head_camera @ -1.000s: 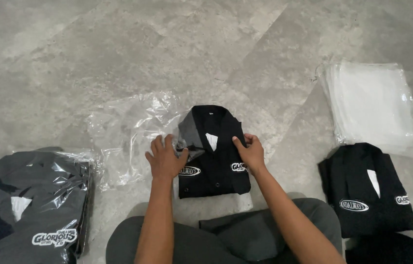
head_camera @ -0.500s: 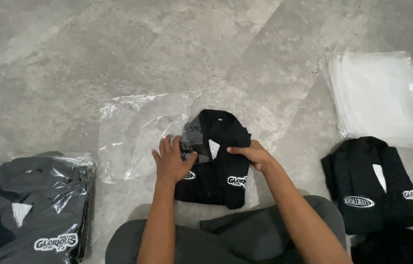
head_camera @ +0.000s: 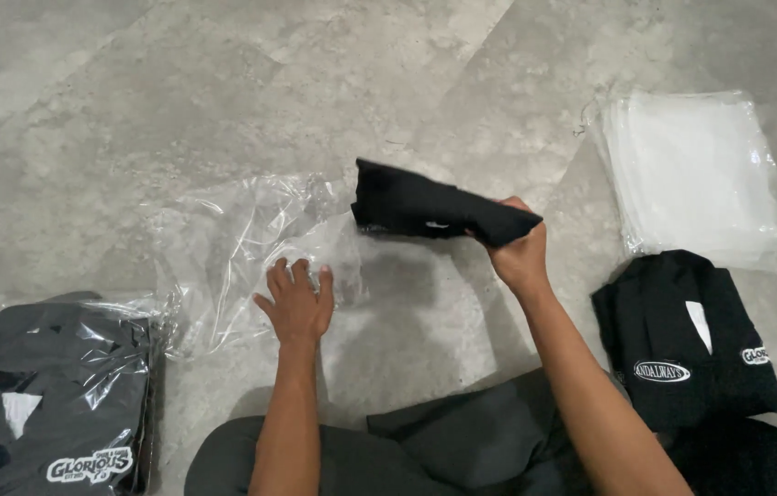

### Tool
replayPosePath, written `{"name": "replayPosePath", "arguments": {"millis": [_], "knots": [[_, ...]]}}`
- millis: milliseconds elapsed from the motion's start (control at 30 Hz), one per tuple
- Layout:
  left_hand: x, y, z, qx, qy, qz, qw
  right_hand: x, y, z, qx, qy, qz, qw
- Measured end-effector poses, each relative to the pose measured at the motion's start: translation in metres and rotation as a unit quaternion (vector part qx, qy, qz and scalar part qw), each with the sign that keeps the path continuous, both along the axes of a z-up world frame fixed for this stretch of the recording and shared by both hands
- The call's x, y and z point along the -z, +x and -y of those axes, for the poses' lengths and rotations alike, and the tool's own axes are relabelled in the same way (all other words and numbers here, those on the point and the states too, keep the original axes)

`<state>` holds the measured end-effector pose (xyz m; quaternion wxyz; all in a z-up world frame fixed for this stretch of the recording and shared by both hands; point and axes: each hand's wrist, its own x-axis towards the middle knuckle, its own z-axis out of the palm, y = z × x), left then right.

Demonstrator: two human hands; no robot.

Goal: The person sits on the floor and repeatedly folds black shirts, places them into clear plastic bags, and seals the bags. The person then stacks the packaged shirts to the side.

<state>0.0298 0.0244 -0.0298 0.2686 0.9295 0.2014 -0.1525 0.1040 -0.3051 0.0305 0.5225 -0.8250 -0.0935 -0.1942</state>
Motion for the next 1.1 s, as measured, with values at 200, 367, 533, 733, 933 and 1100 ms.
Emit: {"name": "replayPosePath", "arguments": {"millis": [200,367,533,733,933,1100], "knots": [[-0.012,-0.005,0.002,0.011,0.005,0.015,1.0,0.034,-0.025,0.003,-0.012,0.008,-0.057,0.998],[-0.001,-0.003,0.006,-0.004,0.013,0.035,0.999,0.108,-0.044,0.04,0.152,0.076,-0.171,0.97],[0.007,-0.001,0.008,-0.027,0.019,0.081,0.996,0.117,-0.019,0.072,0.24,0.303,-0.389,0.836],[0.013,0.003,0.023,0.034,0.026,0.215,0.976,0.032,0.004,0.025,0.183,0.125,-0.523,0.823],[0.013,0.002,0.032,0.154,-0.012,0.216,0.964,0.01,0.007,0.012,0.093,0.087,-0.557,0.82],[0.0,0.001,0.042,0.231,0.002,0.195,0.953,0.015,-0.005,0.01,0.095,0.222,-0.521,0.819]]}}
